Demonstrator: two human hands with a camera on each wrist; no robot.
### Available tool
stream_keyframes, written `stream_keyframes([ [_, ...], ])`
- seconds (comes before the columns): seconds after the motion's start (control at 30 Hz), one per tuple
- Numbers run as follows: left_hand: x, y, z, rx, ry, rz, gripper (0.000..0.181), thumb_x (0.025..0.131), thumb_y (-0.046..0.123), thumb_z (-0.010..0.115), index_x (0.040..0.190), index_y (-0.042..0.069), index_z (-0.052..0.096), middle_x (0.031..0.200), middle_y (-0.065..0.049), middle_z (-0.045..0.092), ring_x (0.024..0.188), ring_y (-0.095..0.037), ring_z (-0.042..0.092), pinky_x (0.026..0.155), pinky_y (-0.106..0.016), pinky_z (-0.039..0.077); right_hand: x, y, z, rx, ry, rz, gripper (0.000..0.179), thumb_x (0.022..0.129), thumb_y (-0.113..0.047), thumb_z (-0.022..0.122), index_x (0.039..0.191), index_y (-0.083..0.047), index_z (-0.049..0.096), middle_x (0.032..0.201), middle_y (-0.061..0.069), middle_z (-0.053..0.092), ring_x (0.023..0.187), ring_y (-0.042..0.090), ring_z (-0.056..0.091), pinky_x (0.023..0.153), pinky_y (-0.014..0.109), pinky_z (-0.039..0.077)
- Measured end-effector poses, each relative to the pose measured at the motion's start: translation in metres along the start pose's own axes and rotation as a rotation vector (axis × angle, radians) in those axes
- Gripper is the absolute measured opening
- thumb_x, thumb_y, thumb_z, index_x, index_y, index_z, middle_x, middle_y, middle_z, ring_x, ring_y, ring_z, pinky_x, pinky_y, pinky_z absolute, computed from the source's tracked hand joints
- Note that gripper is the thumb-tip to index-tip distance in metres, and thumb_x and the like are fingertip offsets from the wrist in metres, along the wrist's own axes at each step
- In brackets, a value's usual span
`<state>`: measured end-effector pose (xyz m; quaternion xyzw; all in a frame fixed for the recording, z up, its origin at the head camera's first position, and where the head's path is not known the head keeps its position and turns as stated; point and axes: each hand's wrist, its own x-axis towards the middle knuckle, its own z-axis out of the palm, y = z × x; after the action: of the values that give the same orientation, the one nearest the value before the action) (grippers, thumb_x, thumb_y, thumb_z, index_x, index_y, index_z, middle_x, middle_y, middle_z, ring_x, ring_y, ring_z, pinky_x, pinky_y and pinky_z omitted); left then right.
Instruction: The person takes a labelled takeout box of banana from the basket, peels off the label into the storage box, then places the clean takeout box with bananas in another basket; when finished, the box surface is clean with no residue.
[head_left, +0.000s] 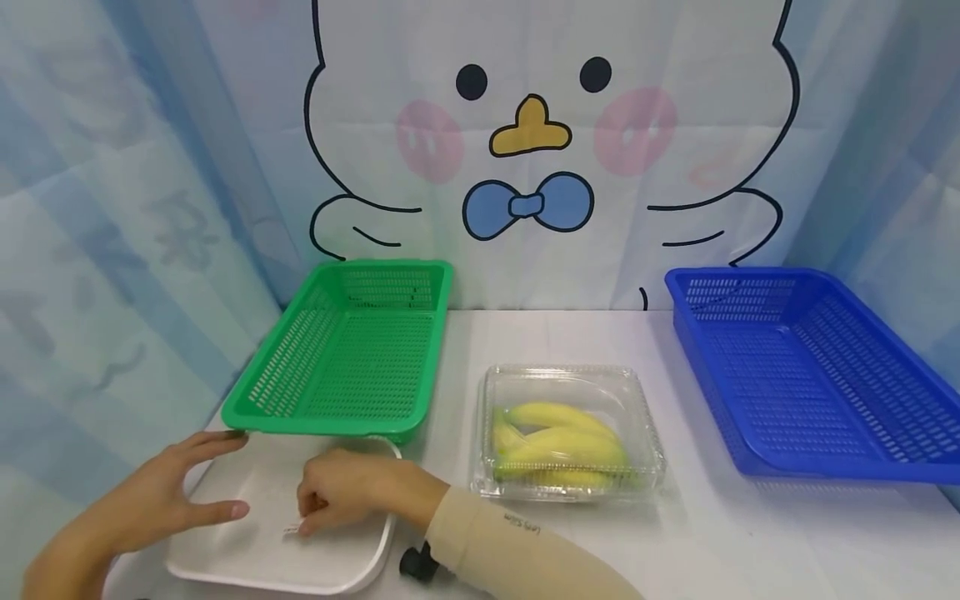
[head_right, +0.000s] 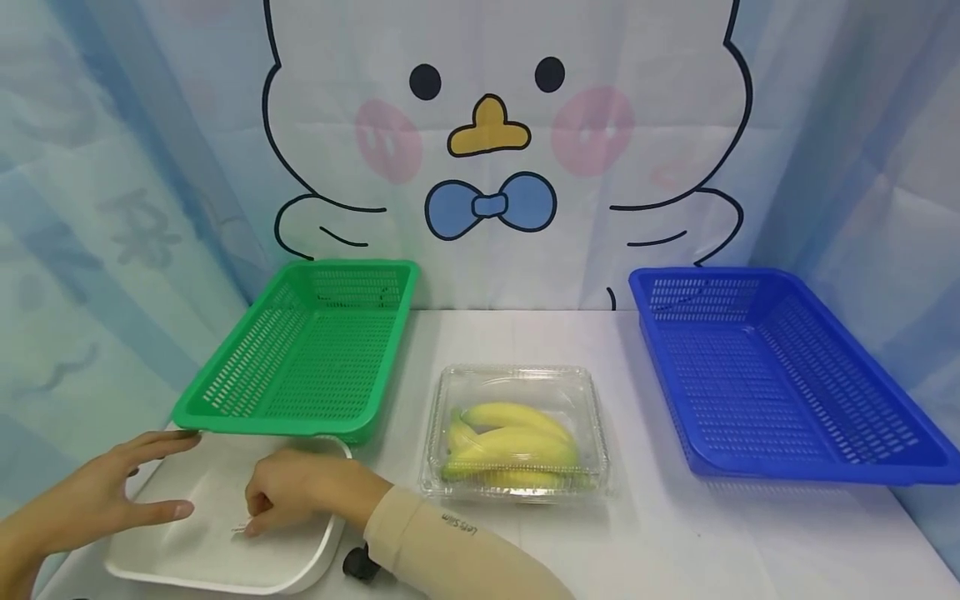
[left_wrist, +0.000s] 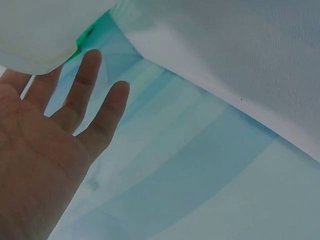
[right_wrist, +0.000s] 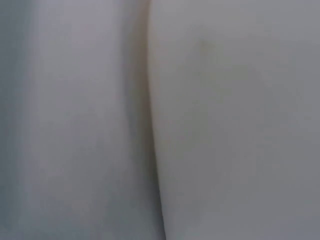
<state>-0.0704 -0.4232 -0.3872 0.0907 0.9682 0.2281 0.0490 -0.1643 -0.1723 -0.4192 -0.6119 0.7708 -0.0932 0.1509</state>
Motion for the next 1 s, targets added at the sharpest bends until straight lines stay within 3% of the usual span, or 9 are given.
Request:
stream_keyframes([
  [0.13,0.000,0.001,0.000,-0.007,0.006,0.010,0.074,0.085,0.033,0.085,0.143,-0.002,0.056,0.148,-0.033,0.046,0.128,-0.061,0.046,0.084,-0.071,0.049,-0.001,0.001,0.000,-0.025,-0.017,-0.028,0.025,0.095,-0.044,0.074,0.110,-0.026,0.078,0.096,-0.015,0.059,0.087,-0.005,0.049,0.075,0.005,0.036],
  [0.33,-0.001,0.002,0.001,-0.008,0.010,0.014,0.072,0.085,0.031,0.085,0.143,-0.002,0.056,0.147,-0.034,0.047,0.128,-0.061,0.047,0.083,-0.070,0.050,-0.007,-0.007,-0.003,-0.079,-0.111,-0.002,0.044,0.090,-0.054,0.074,0.127,-0.030,0.072,0.124,-0.017,0.058,0.117,-0.006,0.048,0.097,0.006,0.034],
  [0.5,-0.001,0.001,0.001,-0.013,0.001,-0.011,0.072,0.087,0.031,0.084,0.144,-0.003,0.056,0.147,-0.035,0.046,0.127,-0.063,0.046,0.082,-0.071,0.049,-0.017,-0.015,-0.006,-0.131,-0.178,0.062,0.056,0.090,-0.061,0.070,0.140,-0.037,0.062,0.152,-0.015,0.043,0.140,0.001,0.037,0.115,0.017,0.027],
  [0.63,0.001,-0.001,0.000,-0.010,-0.004,-0.016,0.071,0.087,0.033,0.083,0.144,-0.001,0.056,0.148,-0.035,0.045,0.127,-0.063,0.046,0.082,-0.071,0.049,-0.022,-0.018,-0.005,-0.155,-0.182,0.095,0.061,0.089,-0.066,0.069,0.144,-0.043,0.058,0.155,-0.016,0.035,0.135,0.004,0.037,0.111,0.018,0.030],
  [0.83,0.001,0.000,0.001,-0.014,0.000,-0.009,0.070,0.087,0.033,0.083,0.143,0.000,0.058,0.147,-0.033,0.047,0.128,-0.061,0.047,0.083,-0.071,0.050,-0.024,-0.019,-0.006,-0.140,-0.192,0.101,0.058,0.090,-0.066,0.067,0.144,-0.045,0.057,0.143,-0.021,0.044,0.123,0.001,0.041,0.107,0.019,0.034],
  [1.0,0.002,-0.001,0.001,-0.007,-0.002,-0.020,0.070,0.087,0.034,0.084,0.142,-0.001,0.058,0.147,-0.033,0.047,0.128,-0.060,0.047,0.083,-0.071,0.050,-0.024,-0.017,-0.008,-0.129,-0.213,0.098,0.058,0.090,-0.067,0.066,0.144,-0.046,0.057,0.145,-0.022,0.046,0.127,0.002,0.042,0.110,0.021,0.033],
])
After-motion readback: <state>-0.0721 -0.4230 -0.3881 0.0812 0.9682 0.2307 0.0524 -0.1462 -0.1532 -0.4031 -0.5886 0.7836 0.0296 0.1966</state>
